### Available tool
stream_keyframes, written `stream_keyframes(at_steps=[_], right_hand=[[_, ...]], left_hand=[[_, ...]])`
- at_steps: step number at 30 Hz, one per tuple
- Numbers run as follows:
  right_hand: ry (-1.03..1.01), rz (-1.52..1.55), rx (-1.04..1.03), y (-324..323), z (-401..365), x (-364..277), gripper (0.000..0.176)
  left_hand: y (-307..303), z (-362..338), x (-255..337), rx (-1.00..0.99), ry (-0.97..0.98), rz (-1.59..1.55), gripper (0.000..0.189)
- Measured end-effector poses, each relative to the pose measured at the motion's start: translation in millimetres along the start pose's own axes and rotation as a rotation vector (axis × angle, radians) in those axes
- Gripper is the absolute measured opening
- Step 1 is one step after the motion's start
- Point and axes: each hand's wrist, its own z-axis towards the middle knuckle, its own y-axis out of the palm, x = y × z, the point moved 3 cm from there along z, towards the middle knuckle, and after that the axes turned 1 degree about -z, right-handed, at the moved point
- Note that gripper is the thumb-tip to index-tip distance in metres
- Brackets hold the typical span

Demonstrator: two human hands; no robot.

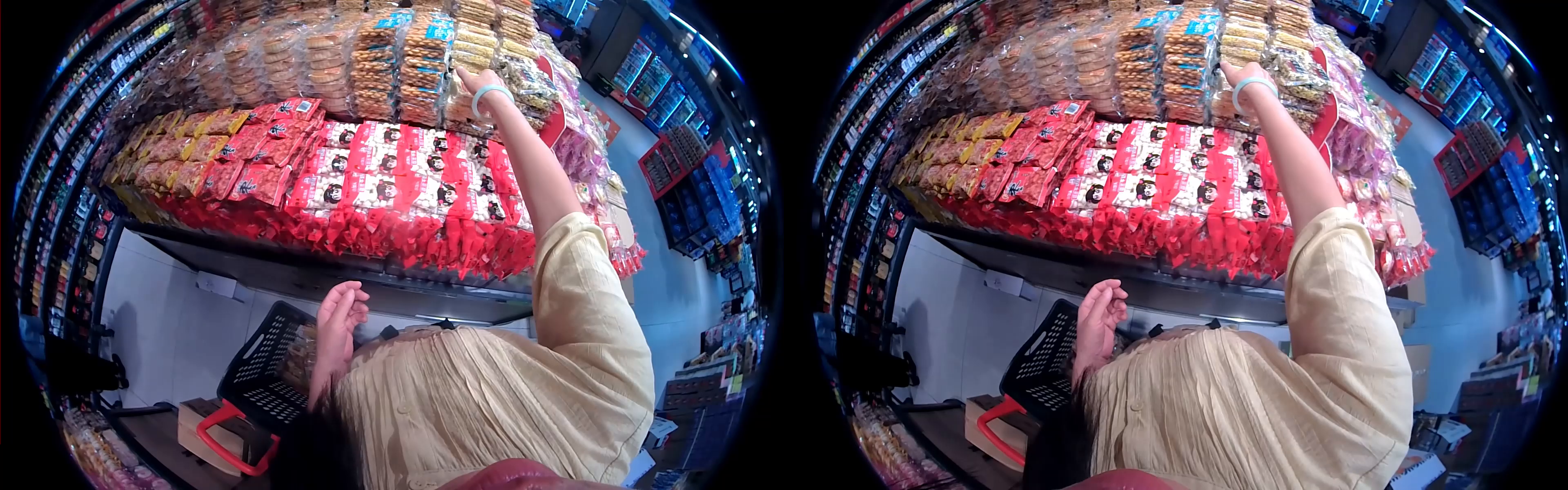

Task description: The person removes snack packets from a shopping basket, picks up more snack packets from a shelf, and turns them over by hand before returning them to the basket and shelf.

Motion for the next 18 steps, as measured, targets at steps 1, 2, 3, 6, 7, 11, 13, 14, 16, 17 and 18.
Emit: stream_keyframes(at_steps=[1,2,3,6,7,11,13,14,16,17,18], right_hand=[[-0.004,0.057,-0.035,-1,0,3,0.078],[-0.001,0.057,-0.032,-2,0,6,0.078],[-0.047,0.033,-0.006,-4,0,8,0.073],[-0.188,-0.032,0.11,4,10,16,0.048],[-0.19,-0.031,0.112,5,12,19,0.048],[-0.248,0.078,0.025,6,12,21,0.025],[-0.271,0.063,0.05,5,9,18,0.023],[-0.273,0.064,0.048,4,8,18,0.023],[-0.269,0.054,0.037,6,10,19,0.022],[-0.271,0.055,0.034,9,12,21,0.022],[-0.291,0.097,0.066,11,15,23,0.023]], left_hand=[[0,1,-1,0.001,-0.003,0.004,0.02],[0,2,-2,0.001,-0.004,0.008,0.02],[-1,2,-3,-0.003,-0.005,0.008,0.02],[-1,4,-6,-0.006,-0.02,0.02,0.02],[-1,4,-7,-0.008,-0.029,0.025,0.02],[-2,3,-9,-0.008,-0.042,0.043,0.019],[-3,3,-11,-0.004,-0.039,0.042,0.019],[-3,2,-11,0.001,-0.04,0.042,0.019],[-4,0,-12,0.016,-0.036,0.04,0.019],[-4,-1,-12,0.029,-0.034,0.039,0.019],[-4,-3,-13,0.032,-0.033,0.038,0.019]])
